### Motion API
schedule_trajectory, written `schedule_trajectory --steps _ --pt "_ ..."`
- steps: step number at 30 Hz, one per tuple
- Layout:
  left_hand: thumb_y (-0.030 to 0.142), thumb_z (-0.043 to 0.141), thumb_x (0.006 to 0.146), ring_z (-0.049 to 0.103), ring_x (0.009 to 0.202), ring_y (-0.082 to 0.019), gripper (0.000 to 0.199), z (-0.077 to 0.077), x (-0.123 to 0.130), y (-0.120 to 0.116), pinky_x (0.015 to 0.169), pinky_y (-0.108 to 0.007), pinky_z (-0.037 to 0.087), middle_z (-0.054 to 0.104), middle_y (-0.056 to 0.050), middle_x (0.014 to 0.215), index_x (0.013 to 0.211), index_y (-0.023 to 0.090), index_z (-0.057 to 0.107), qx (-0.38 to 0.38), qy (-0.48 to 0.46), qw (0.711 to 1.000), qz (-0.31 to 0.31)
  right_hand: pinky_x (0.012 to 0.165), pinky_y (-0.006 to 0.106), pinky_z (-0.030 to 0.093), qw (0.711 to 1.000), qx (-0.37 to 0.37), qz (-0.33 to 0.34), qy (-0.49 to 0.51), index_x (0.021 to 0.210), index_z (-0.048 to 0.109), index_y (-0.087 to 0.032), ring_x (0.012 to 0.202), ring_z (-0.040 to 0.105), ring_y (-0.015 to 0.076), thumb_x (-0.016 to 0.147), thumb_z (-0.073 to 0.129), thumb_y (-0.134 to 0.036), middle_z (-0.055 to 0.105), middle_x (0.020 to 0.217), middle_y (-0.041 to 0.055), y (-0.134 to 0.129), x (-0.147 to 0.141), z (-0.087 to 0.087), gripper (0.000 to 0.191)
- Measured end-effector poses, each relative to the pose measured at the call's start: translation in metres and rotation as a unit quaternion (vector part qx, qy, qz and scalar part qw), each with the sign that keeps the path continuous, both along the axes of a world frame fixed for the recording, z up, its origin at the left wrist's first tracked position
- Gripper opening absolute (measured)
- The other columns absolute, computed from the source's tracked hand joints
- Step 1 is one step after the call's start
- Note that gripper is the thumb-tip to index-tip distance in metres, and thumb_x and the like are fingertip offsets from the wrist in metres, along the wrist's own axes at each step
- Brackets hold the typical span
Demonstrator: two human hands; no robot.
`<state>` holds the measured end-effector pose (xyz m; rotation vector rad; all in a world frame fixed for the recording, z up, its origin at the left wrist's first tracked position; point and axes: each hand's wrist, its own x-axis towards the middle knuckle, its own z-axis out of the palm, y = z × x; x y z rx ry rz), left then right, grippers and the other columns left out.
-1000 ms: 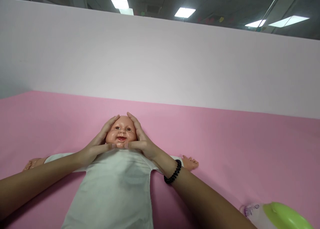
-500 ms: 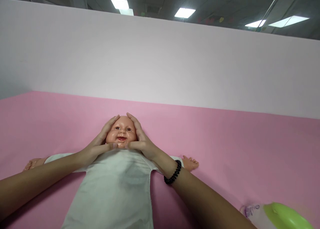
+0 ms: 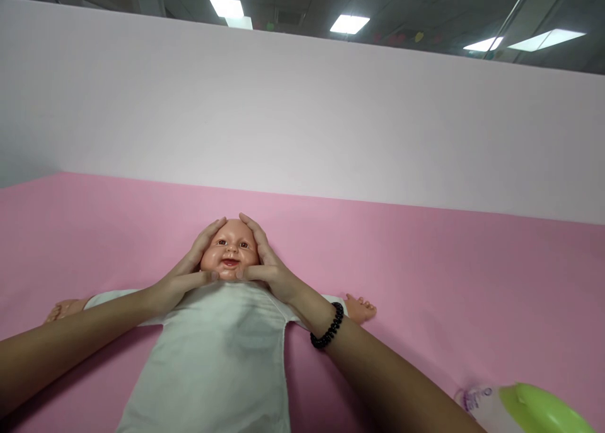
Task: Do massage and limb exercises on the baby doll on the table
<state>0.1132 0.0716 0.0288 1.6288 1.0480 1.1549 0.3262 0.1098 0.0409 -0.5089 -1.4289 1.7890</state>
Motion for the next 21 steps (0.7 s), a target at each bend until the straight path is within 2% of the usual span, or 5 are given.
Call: schedule_trajectory --steps 6,13,21 --pt "0.047 0.078 0.084 0.009 0.162 -0.038 0.098 -0.0038 0.0 0.0033 0.127 -0.056 0.031 0.005 0.005 0.177 0.165 0.049 0.022 0.005 0.026 1.0 -0.006 0.119 0.052 0.046 0.999 0.025 0.005 -0.023 0.161 0.027 -0.045 0.143 0.052 0.0315 0.067 0.091 -0.019 0.038 0.165 0.0038 0.001 -0.0011 0.002 0.117" --pt "0.041 0.068 0.089 0.008 0.163 -0.038 0.089 -0.0074 -0.0039 0.0067 0.128 -0.062 0.025 0.007 0.008 0.177 0.164 0.051 0.023 0.012 0.042 0.999 0.002 0.121 0.055 0.043 0.999 0.035 0.01 -0.019 0.16 0.032 -0.047 0.149 0.046 0.0323 0.073 0.083 -0.019 0.036 0.167 0.0006 0.0073 0.0019 -0.0053 0.105" --pt "0.052 0.077 0.084 0.011 0.162 -0.04 0.099 -0.0079 -0.0005 0.006 0.126 -0.058 0.033 0.005 0.005 0.178 0.165 0.049 0.021 0.024 0.039 0.999 -0.001 0.117 0.055 0.048 0.999 0.045 0.018 -0.023 0.163 0.023 -0.048 0.142 0.054 0.0325 0.07 0.093 -0.026 0.039 0.164 0.0039 0.0021 -0.0011 -0.0004 0.119"
